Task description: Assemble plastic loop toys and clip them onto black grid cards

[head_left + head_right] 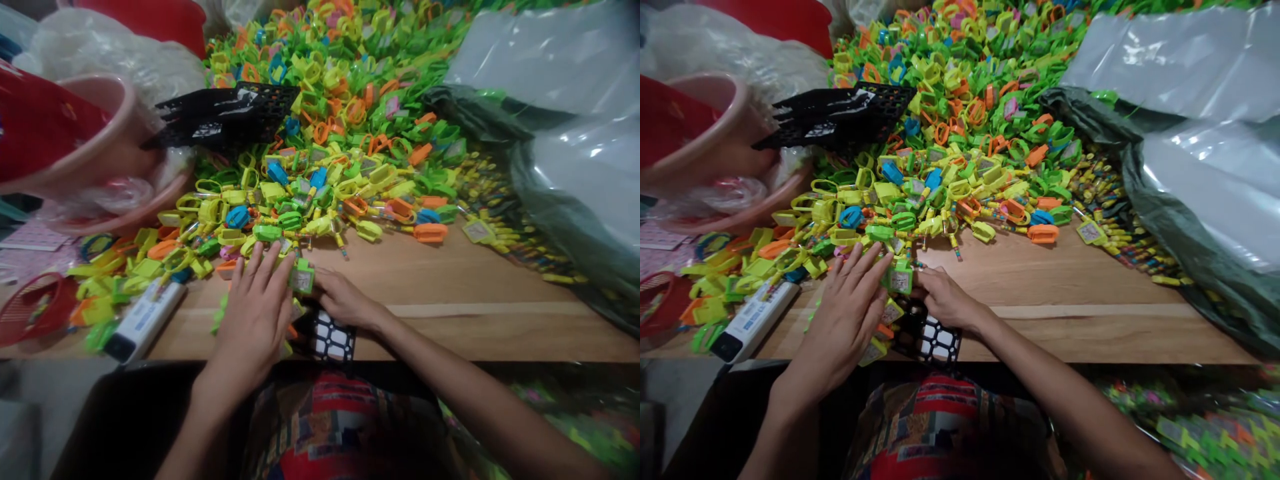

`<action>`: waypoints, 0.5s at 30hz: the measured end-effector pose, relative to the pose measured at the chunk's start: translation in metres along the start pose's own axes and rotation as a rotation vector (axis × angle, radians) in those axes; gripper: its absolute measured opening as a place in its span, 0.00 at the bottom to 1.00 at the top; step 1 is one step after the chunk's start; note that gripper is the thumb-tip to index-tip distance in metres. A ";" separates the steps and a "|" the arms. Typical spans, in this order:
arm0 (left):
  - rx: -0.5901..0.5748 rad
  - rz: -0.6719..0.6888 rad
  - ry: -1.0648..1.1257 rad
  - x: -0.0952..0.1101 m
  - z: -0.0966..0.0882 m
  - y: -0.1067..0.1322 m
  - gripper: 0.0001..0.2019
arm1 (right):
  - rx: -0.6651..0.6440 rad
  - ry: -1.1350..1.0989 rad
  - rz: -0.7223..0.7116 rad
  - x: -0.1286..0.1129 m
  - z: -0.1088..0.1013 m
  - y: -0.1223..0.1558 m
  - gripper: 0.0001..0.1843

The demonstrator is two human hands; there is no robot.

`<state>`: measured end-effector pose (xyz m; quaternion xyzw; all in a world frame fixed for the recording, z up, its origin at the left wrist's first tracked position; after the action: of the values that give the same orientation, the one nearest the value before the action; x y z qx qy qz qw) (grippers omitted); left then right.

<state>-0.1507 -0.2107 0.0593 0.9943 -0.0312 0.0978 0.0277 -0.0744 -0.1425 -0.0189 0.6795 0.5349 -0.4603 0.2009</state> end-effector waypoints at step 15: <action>0.241 0.279 -0.331 -0.010 0.015 -0.003 0.15 | -0.097 0.156 -0.069 0.003 0.019 -0.014 0.13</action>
<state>-0.1570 -0.2076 0.0425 0.9790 -0.1603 -0.0607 -0.1106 -0.0947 -0.1508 -0.0275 0.6839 0.5935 -0.3863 0.1754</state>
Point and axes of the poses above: each hand's wrist, its own y-axis away from the middle knuckle, its own z-axis out of the palm, x = y × z, the point moved 10 cm from there along -y, towards the middle knuckle, and after that the axes turned 12 degrees about -x, right-handed, at the moved point
